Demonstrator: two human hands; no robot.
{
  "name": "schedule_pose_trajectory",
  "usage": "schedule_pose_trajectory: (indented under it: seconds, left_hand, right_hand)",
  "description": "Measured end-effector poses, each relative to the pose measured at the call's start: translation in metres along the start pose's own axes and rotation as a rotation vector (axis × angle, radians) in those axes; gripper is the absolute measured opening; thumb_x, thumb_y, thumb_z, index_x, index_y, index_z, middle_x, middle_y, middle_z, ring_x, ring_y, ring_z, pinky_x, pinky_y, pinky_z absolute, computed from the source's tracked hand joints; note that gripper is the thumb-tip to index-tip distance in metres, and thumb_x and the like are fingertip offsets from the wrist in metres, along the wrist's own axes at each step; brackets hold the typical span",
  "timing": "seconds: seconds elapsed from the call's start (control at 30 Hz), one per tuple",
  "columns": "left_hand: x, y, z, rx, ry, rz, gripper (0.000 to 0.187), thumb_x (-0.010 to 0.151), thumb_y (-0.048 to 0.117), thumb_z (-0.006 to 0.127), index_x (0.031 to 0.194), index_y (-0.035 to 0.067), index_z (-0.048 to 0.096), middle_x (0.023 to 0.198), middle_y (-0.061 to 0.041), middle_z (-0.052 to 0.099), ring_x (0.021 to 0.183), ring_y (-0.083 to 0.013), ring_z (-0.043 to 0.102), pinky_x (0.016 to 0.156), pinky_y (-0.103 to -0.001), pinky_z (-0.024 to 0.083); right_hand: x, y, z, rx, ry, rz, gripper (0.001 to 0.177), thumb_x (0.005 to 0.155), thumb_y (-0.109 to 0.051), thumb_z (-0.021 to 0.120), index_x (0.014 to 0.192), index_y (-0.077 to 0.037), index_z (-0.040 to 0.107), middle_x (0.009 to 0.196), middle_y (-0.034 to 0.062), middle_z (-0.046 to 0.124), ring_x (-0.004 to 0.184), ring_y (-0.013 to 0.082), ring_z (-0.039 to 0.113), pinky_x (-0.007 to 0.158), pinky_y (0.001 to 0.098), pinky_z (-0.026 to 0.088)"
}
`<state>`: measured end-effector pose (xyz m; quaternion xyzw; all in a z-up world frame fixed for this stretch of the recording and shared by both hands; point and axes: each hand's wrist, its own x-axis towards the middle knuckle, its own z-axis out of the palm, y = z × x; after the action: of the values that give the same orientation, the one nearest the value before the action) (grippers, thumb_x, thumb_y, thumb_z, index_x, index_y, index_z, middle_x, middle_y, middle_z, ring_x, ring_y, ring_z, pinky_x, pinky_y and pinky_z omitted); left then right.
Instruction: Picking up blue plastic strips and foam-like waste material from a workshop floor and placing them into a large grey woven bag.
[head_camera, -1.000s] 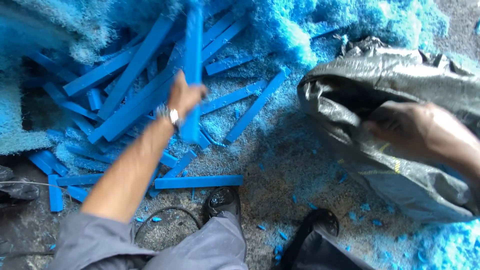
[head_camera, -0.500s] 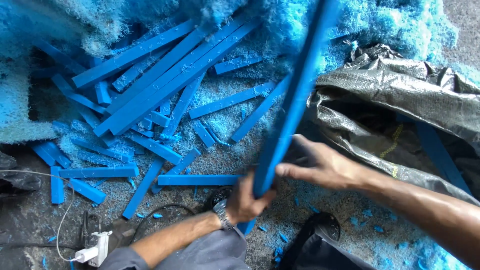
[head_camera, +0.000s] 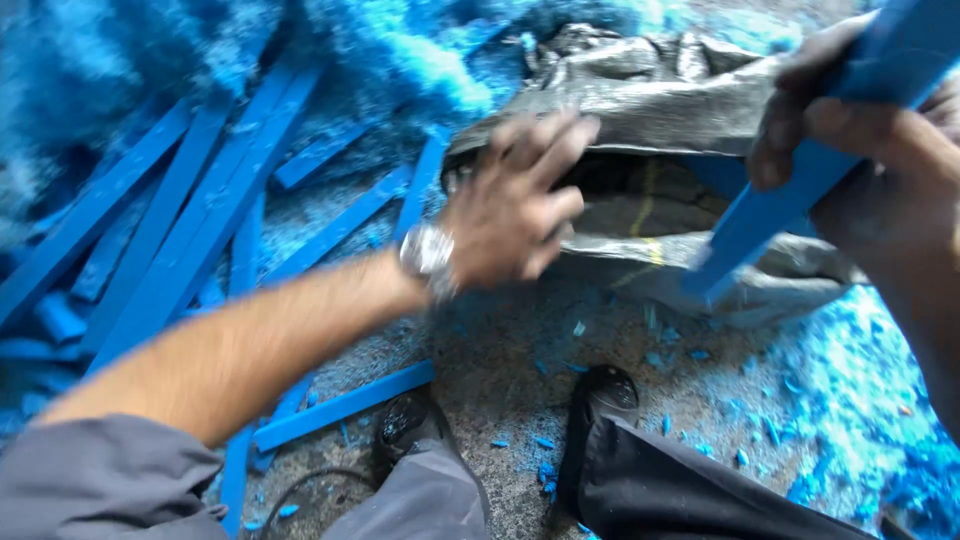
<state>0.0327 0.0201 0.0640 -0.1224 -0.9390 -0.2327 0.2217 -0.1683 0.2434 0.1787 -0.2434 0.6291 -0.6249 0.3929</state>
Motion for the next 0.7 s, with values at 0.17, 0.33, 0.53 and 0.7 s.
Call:
schedule_pose_trajectory:
  seconds: [0.17, 0.33, 0.53, 0.7]
  left_hand:
    - [0.062, -0.035, 0.036, 0.302, -0.312, 0.034, 0.028, 0.068, 0.031, 0.081, 0.083, 0.009, 0.074, 0.148, -0.021, 0.047, 0.140, -0.0370, 0.036, 0.117, -0.059, 0.022]
    - [0.089, -0.105, 0.103, 0.404, -0.095, -0.320, 0.039, 0.072, 0.010, 0.071, 0.111, 0.010, 0.075, 0.121, -0.019, 0.064, 0.108, -0.0376, 0.062, 0.079, -0.054, 0.051]
    - [0.084, -0.157, 0.084, 0.431, 0.014, -0.211, 0.013, 0.087, 0.014, 0.069, 0.077, 0.013, 0.076, 0.059, -0.012, 0.066, 0.047, -0.0273, 0.065, 0.037, -0.042, 0.049]
    - [0.078, -0.159, 0.057, 0.377, 0.001, -0.266, 0.017, 0.089, 0.017, 0.069, 0.074, 0.012, 0.076, 0.057, -0.013, 0.067, 0.044, -0.0251, 0.064, 0.036, -0.038, 0.048]
  right_hand:
    - [0.009, 0.032, -0.076, -0.136, -0.065, -0.224, 0.012, 0.108, -0.008, 0.069, 0.102, -0.003, 0.060, 0.094, 0.0113, 0.066, 0.083, 0.0230, 0.065, 0.084, 0.0364, 0.054]
    - [0.033, 0.085, -0.106, -0.597, 0.099, -0.090, 0.021, 0.104, -0.020, 0.077, 0.109, -0.003, 0.067, 0.097, 0.0061, 0.069, 0.091, 0.0147, 0.070, 0.087, 0.0347, 0.058]
    - [0.027, 0.164, -0.174, -0.989, 0.046, 0.289, 0.029, 0.096, -0.024, 0.075, 0.111, 0.001, 0.070, 0.094, 0.0155, 0.072, 0.088, 0.0210, 0.066, 0.080, 0.0397, 0.055]
    - [0.030, 0.291, -0.282, -1.399, 0.014, 0.405, 0.047, 0.089, -0.030, 0.077, 0.116, 0.007, 0.069, 0.102, 0.0280, 0.071, 0.096, 0.0384, 0.071, 0.087, 0.0491, 0.058]
